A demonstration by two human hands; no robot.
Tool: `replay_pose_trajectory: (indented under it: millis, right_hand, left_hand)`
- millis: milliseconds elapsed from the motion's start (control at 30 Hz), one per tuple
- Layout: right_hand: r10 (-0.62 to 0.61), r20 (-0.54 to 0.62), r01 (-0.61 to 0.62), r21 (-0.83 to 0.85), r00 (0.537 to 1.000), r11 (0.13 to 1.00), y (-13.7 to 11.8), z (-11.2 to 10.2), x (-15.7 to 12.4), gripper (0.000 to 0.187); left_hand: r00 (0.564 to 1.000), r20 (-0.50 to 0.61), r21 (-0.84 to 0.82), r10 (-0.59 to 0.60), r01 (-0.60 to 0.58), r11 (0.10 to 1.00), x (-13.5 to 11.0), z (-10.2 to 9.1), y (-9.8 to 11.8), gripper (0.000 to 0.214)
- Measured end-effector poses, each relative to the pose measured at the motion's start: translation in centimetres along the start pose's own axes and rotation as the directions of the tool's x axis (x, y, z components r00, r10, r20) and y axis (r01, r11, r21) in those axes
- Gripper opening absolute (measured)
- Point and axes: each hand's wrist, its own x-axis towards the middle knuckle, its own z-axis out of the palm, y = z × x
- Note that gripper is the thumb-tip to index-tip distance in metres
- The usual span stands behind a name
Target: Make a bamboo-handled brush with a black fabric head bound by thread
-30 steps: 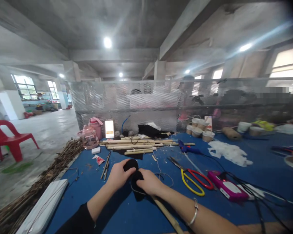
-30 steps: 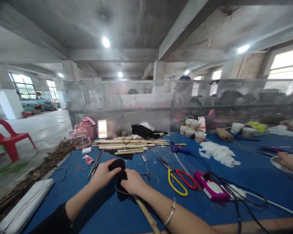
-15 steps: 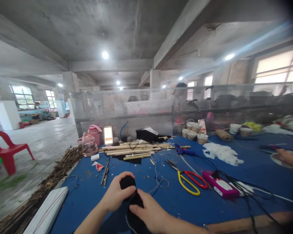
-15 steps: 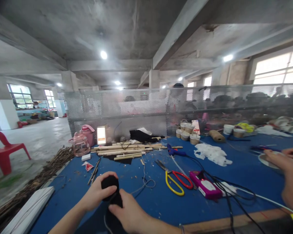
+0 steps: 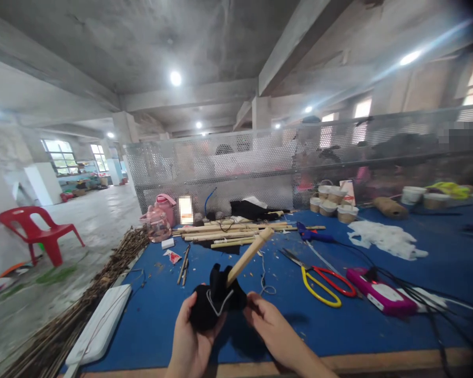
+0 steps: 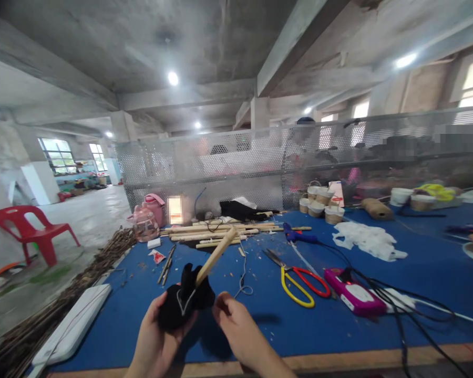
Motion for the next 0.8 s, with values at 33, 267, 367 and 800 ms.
replay_pose_trajectory:
  millis: [33, 267, 367, 800]
  right_hand:
    - [-0.008, -0.013, 0.008, 0.021, 1.000, 1.000, 0.1, 0.2, -0.2, 0.035]
    - [0.108, -0.065, -0.095, 0.178, 0.992, 0.979, 0.3, -0.5, -1.1, 0.038]
    - [0.211, -0.109, -0.174, 0.279, 0.971, 0.944, 0.8, -0.7, -1.0, 0.046]
    - [0.205, -0.259, -0.087, 0.403, 0.944, 0.911, 2.4, -0.2, -1.4, 0.068]
  left_hand:
    - [1.000, 0.003, 0.002, -0.006, 0.006, 1.000, -0.3, 0.1, -0.1, 0.026]
    - [0.996, 0.070, 0.147, 0.060, -0.070, 0.987, -0.8, -0.5, -1.1, 0.053]
    - [0.998, 0.062, 0.174, 0.027, -0.037, 0.984, -0.3, -0.9, -1.7, 0.056]
    - [0.977, 0.096, 0.307, 0.189, -0.210, 0.928, 1.8, -1.6, -2.5, 0.061]
